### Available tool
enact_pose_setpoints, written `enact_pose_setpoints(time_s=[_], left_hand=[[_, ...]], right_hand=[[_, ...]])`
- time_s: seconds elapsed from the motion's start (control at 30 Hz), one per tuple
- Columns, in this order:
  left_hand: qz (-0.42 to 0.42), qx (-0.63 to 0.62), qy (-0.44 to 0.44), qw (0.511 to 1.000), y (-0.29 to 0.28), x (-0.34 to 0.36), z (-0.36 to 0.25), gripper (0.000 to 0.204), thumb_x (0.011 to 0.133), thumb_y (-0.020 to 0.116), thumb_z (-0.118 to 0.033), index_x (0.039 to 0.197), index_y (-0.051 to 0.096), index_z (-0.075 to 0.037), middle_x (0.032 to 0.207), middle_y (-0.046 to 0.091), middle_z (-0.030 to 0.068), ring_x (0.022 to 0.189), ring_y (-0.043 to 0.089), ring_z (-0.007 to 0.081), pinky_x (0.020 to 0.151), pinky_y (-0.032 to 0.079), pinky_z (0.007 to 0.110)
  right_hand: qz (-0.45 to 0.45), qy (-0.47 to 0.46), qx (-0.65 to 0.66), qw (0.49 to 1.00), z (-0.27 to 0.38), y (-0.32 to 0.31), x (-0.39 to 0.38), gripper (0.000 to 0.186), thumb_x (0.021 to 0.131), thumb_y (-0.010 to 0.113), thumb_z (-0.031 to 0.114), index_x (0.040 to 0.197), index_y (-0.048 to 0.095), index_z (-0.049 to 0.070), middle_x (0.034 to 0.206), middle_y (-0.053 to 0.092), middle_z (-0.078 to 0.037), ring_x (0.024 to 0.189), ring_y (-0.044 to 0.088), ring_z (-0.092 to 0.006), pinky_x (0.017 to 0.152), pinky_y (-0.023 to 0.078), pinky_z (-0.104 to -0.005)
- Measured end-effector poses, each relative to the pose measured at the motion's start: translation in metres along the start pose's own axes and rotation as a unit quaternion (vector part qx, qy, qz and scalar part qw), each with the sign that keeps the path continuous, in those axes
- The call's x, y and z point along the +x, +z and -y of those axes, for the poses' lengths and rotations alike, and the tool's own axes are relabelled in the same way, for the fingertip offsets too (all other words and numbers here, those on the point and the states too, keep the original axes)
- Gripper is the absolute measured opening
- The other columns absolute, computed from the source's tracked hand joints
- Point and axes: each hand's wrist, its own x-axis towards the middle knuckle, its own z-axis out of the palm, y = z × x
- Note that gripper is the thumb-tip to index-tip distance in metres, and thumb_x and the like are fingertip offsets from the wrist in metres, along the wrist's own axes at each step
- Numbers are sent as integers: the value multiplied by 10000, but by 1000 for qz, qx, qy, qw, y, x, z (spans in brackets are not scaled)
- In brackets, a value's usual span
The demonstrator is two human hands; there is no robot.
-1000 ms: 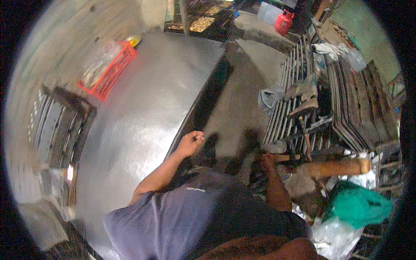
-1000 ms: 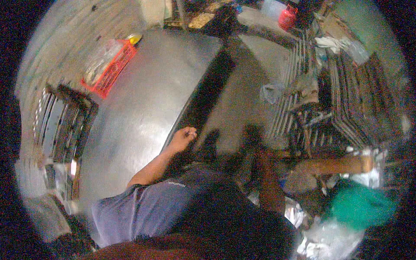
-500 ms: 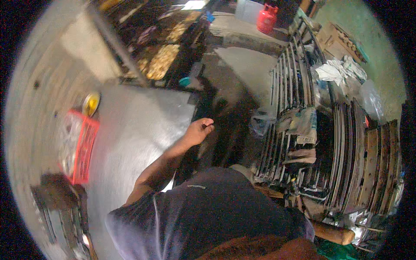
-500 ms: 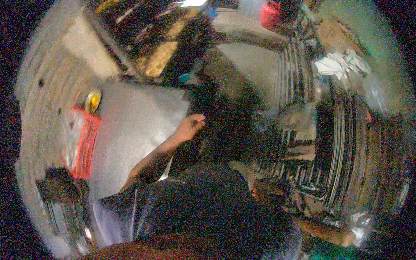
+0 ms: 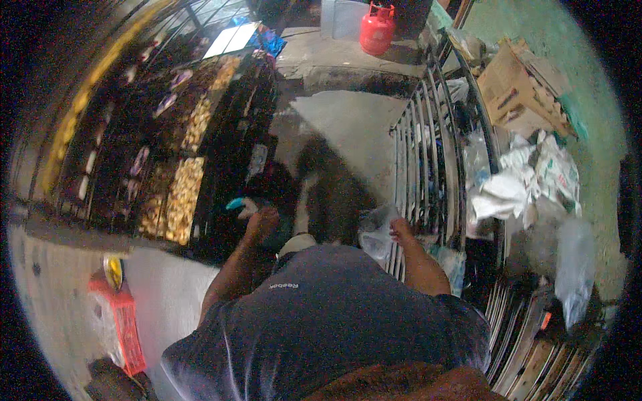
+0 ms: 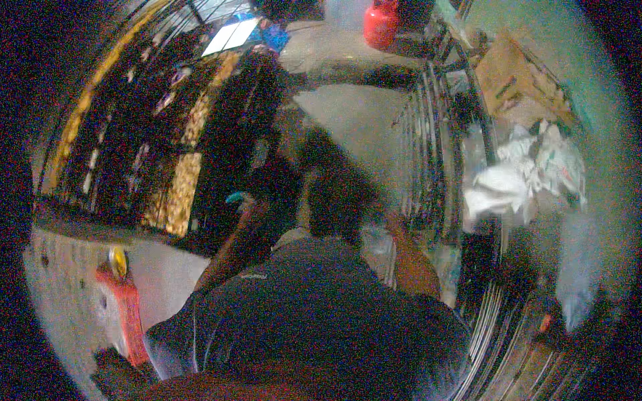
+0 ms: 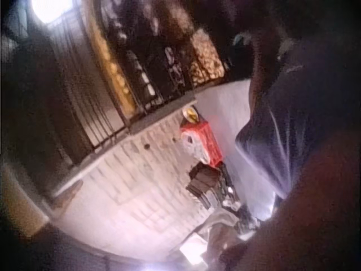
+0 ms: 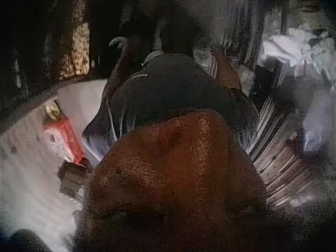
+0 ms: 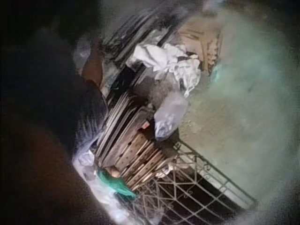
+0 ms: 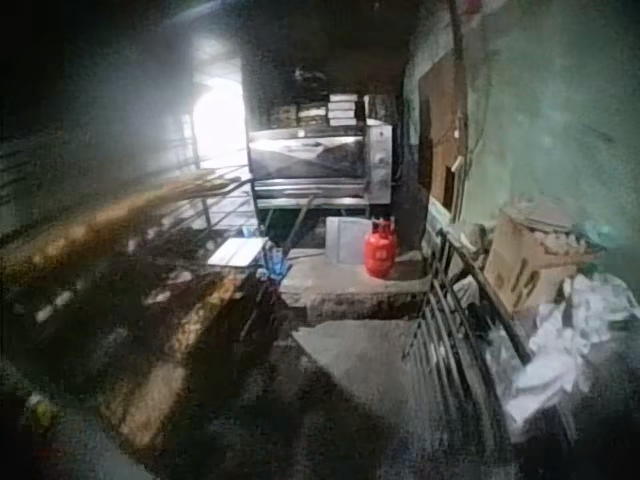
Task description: The person operates a rolling machine, feeding bundles of thin sticks through the rollers repeatedly. They adjust the machine's rollers and retrieve the processed sticks. The person also briefly handles a red watering can and a long stick in a separate area before returning to the machine.
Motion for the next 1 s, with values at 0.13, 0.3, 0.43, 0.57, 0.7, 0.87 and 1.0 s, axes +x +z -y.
enact_pose_setpoints(time_s=[0.13, 0.3, 0.43, 0.57, 0.7, 0.87, 1.0], left_hand=[[-47, 31, -25, 998, -19, 66, 47, 373, 928, 733, -331, 1195, 708, -73, 1120, 747, 121, 999, 716, 286, 871, 570, 420], [-63, 7, -75, 995, -41, 172, 119, 355, 928, 736, -348, 1159, 730, -79, 1111, 737, 129, 962, 711, 267, 842, 574, 426], [-70, -240, -137, 958, -53, 287, 79, 380, 933, 747, -292, 1239, 679, -78, 1175, 707, 112, 929, 699, 224, 799, 581, 400], [136, -361, 18, 923, -129, 414, 55, 393, 963, 709, -314, 1257, 646, -60, 1194, 677, 76, 923, 678, 197, 781, 580, 374], [1, -86, -94, 992, -165, 555, 19, 373, 966, 700, -296, 1253, 645, -63, 1103, 663, 67, 846, 659, 190, 702, 549, 357], [-18, -61, -138, 988, -191, 700, -72, 349, 971, 688, -275, 1248, 643, -68, 989, 646, 55, 750, 635, 182, 603, 510, 337], [-3, -23, -215, 976, -202, 776, -129, 330, 974, 679, -257, 1244, 641, -71, 897, 633, 45, 674, 616, 175, 523, 479, 320]], right_hand=[[-11, -63, 9, 998, 129, 54, 46, 329, 904, 712, 342, 1131, 633, 117, 875, 684, -79, 636, 655, -197, 443, 473, -345], [21, -26, -82, 996, 175, 83, 73, 310, 914, 713, 318, 1123, 646, 99, 858, 677, -66, 655, 650, -183, 472, 486, -343], [8, 13, -110, 994, 213, 79, 105, 294, 923, 714, 300, 1116, 656, 86, 844, 671, -57, 671, 645, -171, 496, 496, -341], [-18, -45, -56, 997, 332, 97, 175, 279, 931, 715, 281, 1109, 666, 72, 831, 666, -47, 686, 641, -160, 520, 506, -339], [-17, -159, 18, 987, 452, 117, 232, 265, 940, 716, 262, 1103, 676, 58, 817, 660, -37, 701, 636, -148, 544, 516, -337], [-140, -509, -113, 842, 689, 72, 298, 301, 953, 706, 177, 1189, 664, -5, 1065, 709, -76, 887, 682, -163, 781, 577, -344], [-384, -483, -118, 778, 912, -62, 233, 464, 977, 631, 392, 1296, 679, 59, 1289, 690, -179, 1198, 653, -355, 1031, 504, -446]])
